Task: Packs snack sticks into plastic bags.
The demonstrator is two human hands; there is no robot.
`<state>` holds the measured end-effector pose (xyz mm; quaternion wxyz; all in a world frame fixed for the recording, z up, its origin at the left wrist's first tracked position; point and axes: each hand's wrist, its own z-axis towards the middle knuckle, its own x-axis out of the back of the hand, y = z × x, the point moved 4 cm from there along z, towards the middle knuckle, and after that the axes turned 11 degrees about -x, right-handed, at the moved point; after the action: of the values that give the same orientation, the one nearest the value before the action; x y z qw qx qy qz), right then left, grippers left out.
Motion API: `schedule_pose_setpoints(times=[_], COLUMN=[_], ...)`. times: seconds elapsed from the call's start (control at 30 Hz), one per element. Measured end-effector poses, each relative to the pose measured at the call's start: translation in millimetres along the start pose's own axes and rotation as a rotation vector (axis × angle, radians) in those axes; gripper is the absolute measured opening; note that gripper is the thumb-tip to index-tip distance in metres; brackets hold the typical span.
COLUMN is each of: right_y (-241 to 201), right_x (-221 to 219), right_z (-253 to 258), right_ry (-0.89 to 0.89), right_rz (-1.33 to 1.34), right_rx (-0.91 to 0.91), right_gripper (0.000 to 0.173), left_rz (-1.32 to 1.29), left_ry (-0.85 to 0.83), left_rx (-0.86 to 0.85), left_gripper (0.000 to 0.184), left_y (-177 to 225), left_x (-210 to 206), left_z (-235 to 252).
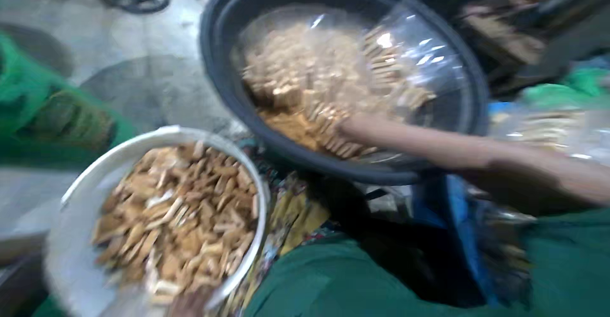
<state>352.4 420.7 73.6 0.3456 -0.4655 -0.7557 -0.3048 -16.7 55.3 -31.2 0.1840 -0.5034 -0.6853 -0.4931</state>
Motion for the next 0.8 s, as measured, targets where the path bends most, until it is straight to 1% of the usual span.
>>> schedule_pose_setpoints(times=[0.03,0.07,0.1,0.13,0.17,0.2,0.23,0.27,0.3,0.33,0.37,0.4,0.43,0.47,0.53,0.57,0.63,0.67,0.73,0.8], right_y=[0.4,-4.1,-16.4,-36.3,-62.8,-96.3,-134.3,-173.3,-213.4,-252.3,-287.9,-318.7,-343.8,-363.8,-391.3,-399.3,-404.8,-403.0,-391.6,-380.4], right_x=[10.0,27.1,49.9,70.5,82.7,82.7,70.9,48.4,23.7,0.3,-21.6,-41.8,-60.2,-74.2,-96.7,-105.6,-106.7,-102.8,-95.6,-92.4], right_z=[-4.9,-14.7,-29.5,-50.9,-76.1,-97.5,-109.2,-109.9,-102.1,-86.4,-65.8,-43.2,-21.0,-2.3,29.1,41.2,47.7,48.9,52.6,48.7], right_ry=[0.015,0.076,0.182,0.348,0.532,0.688,0.742,0.633,0.373,0.1,-0.093,-0.171,-0.154,-0.095,0.023,0.08,0.111,0.107,0.141,0.143], right_rz=[-0.09,-0.128,-0.11,-0.019,0.114,0.253,0.381,0.441,0.398,0.29,0.176,0.102,0.054,0.009,-0.133,-0.233,-0.395,-0.422,-0.367,-0.362], right_rx=[-0.001,0.001,0.013,0.081,0.22,0.399,0.587,0.753,0.871,0.941,0.964,0.964,0.971,0.993,1.019,1.026,1.004,0.983,0.983,0.98], right_gripper=[0.022,0.023,0.026,0.027,0.026,0.025,0.023,0.02,0.02,0.024,0.028,0.032,0.032,0.03,0.027,0.027,0.027,0.026,0.025,0.024], left_rz=[0.05,0.1,0.121,0.116,0.097,0.067,0.038,0.016,0.001,0.002,0.018,0.042,0.074,0.107,0.178,0.195,0.155,0.108,0.022,-0.123], left_ry=[0.05,0.079,0.047,-0.038,-0.099,-0.108,-0.08,-0.059,-0.042,-0.017,-0.008,-0.034,-0.056,-0.045,0.043,0.06,0.006,-0.023,0.062,0.173], left_rx=[0.033,0.084,0.157,0.233,0.282,0.301,0.303,0.296,0.286,0.264,0.25,0.262,0.286,0.308,0.333,0.362,0.441,0.474,0.497,0.524], left_gripper=[0.033,0.037,0.038,0.035,0.029,0.027,0.027,0.028,0.029,0.029,0.03,0.03,0.031,0.032,0.03,0.027,0.027,0.029,0.03,0.024], left_y=[1.5,3.4,2.7,-0.2,-1.8,-0.2,3.7,7.9,10.9,13.0,14.4,16.0,17.7,19.6,22.4,22.6,21.1,19.4,13.3,5.4], left_x=[0.8,4.6,8.8,10.5,10.3,10.5,11.6,11.9,10.6,7.8,4.2,1.6,0.5,1.4,4.9,8.4,17.1,21.9,29.5,36.8], left_z=[-4.9,-7.4,-8.7,-9.4,-8.8,-7.0,-4.8,-3.3,-2.5,-2.7,-3.5,-3.9,-4.3,-5.1,-9.2,-11.7,-17.7,-20.8,-28.0,-32.9])
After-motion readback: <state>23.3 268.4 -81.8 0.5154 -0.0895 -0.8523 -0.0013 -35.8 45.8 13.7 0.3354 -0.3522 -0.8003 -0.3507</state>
